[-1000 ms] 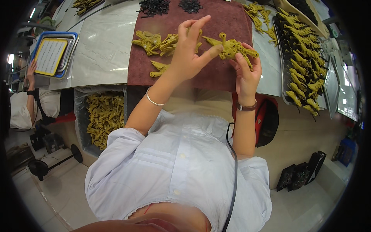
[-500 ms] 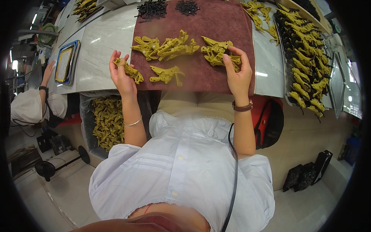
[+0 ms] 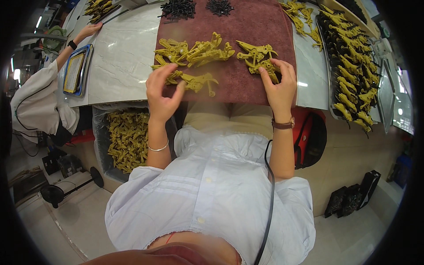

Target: The person wipes their hands with a tissue, places toy motorcycle frames onto the mat, and attaches small black parts and wheels onto each frame by hand.

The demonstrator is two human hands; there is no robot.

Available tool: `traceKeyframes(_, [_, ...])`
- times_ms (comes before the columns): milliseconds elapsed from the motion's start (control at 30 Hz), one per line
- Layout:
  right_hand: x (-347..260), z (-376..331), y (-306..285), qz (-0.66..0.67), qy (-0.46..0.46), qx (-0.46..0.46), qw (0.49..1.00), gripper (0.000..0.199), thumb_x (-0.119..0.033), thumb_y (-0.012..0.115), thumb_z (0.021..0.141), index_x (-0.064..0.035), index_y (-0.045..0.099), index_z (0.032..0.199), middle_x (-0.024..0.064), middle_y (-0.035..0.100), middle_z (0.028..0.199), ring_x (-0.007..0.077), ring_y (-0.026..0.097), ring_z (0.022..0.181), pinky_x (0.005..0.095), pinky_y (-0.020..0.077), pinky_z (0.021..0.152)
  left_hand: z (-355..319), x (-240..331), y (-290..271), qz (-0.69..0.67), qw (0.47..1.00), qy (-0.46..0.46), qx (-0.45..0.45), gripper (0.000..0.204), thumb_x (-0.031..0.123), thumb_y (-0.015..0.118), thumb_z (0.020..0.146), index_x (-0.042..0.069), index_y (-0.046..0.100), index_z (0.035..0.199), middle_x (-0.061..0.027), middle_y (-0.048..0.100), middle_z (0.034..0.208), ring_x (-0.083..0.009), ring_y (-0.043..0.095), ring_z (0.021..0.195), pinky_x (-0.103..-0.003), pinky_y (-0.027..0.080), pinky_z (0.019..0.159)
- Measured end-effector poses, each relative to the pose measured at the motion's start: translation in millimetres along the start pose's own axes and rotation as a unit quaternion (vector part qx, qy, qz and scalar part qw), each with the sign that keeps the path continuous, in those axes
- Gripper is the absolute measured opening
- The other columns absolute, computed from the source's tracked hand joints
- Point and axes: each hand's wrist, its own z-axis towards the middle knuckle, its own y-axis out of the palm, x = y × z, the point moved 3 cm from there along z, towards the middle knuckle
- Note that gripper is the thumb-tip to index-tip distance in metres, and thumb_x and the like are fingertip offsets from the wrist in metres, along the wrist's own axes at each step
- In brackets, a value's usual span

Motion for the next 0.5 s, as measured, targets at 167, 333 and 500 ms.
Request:
traceKeyframes(167, [-11,2,-2,-0.065,-0.041,-0.057,0.995,0.045,-0.022,0.077,0.073,-0.0061,0.062,0.112,0.0102,0.061,0.108,0.0273,0.057,0.102,0.0363,0.0449,0.089,-1,16,10,0.126,0.978,0.045,-0.159,0.050,0.022,0.068,0.070,0.014,0.061,0.119,-0.0016,0.058,0.123,-0.0282,0.038,0.126,-0.050,0.018,0.104])
traceKeyframes(333, [-14,-3,-1,-0.169,-0.069,-0.018,0.983,0.047,-0.022,0.077,0.072,-0.0075,0.061,0.115,0.0102,0.058,0.113,0.0272,0.053,0.108,0.0407,0.0406,0.092,5,16,11,0.144,0.970,0.062,-0.184,0.049,0.020,0.069,0.071,0.015,0.061,0.120,-0.0006,0.061,0.117,-0.0270,0.039,0.128,-0.054,0.014,0.105])
traceKeyframes(500, [-53,-5,4,-0.093,-0.188,-0.039,0.977,0.036,-0.011,0.068,0.078,-0.0116,0.064,0.113,0.0111,0.056,0.119,0.0275,0.051,0.114,0.0417,0.0393,0.094,10,9,17,0.111,0.976,0.069,-0.174,0.044,0.020,0.071,0.073,0.014,0.063,0.116,0.0002,0.063,0.108,-0.0249,0.044,0.124,-0.052,0.013,0.107])
